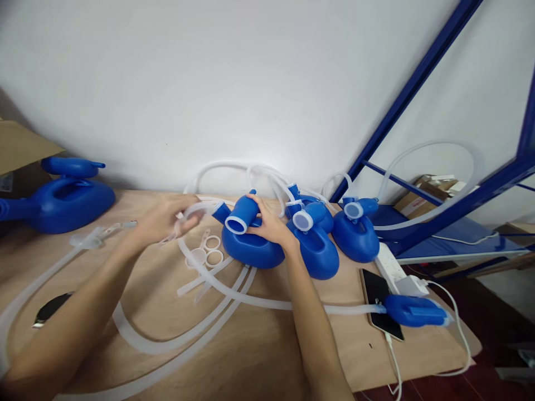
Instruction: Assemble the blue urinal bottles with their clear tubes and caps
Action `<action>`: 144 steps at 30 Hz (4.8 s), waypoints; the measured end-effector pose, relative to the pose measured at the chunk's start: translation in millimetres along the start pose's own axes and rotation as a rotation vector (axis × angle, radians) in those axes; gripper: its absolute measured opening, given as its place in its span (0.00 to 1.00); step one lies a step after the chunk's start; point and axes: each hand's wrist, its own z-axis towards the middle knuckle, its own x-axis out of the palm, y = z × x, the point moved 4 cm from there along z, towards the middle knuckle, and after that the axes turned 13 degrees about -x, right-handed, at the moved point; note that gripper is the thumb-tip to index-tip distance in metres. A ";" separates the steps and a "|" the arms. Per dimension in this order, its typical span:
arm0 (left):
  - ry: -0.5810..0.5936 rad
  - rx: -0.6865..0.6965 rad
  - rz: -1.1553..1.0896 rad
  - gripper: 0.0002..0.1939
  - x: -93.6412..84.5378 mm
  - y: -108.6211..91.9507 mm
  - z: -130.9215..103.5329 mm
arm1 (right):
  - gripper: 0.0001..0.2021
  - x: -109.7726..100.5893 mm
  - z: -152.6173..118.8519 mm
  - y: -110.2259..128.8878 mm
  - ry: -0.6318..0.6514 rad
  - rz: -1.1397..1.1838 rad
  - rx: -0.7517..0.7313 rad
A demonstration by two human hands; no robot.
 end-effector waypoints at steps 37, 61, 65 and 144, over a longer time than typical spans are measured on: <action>-0.361 0.307 0.095 0.48 118.3 -5.3 0.4 | 0.43 0.6 1.9 -18.1 -0.133 0.176 0.104; -0.317 -0.146 -0.799 0.23 33.1 -33.2 -10.9 | 0.40 3.8 -1.5 84.5 -0.175 0.268 -0.308; -0.410 -0.017 -0.842 0.26 26.7 -43.7 -16.0 | 0.37 3.6 -2.9 102.6 -0.202 0.296 -0.379; -0.301 0.585 -0.066 0.07 -6.1 -91.8 -39.6 | 0.20 19.9 5.4 114.2 -0.168 0.845 0.048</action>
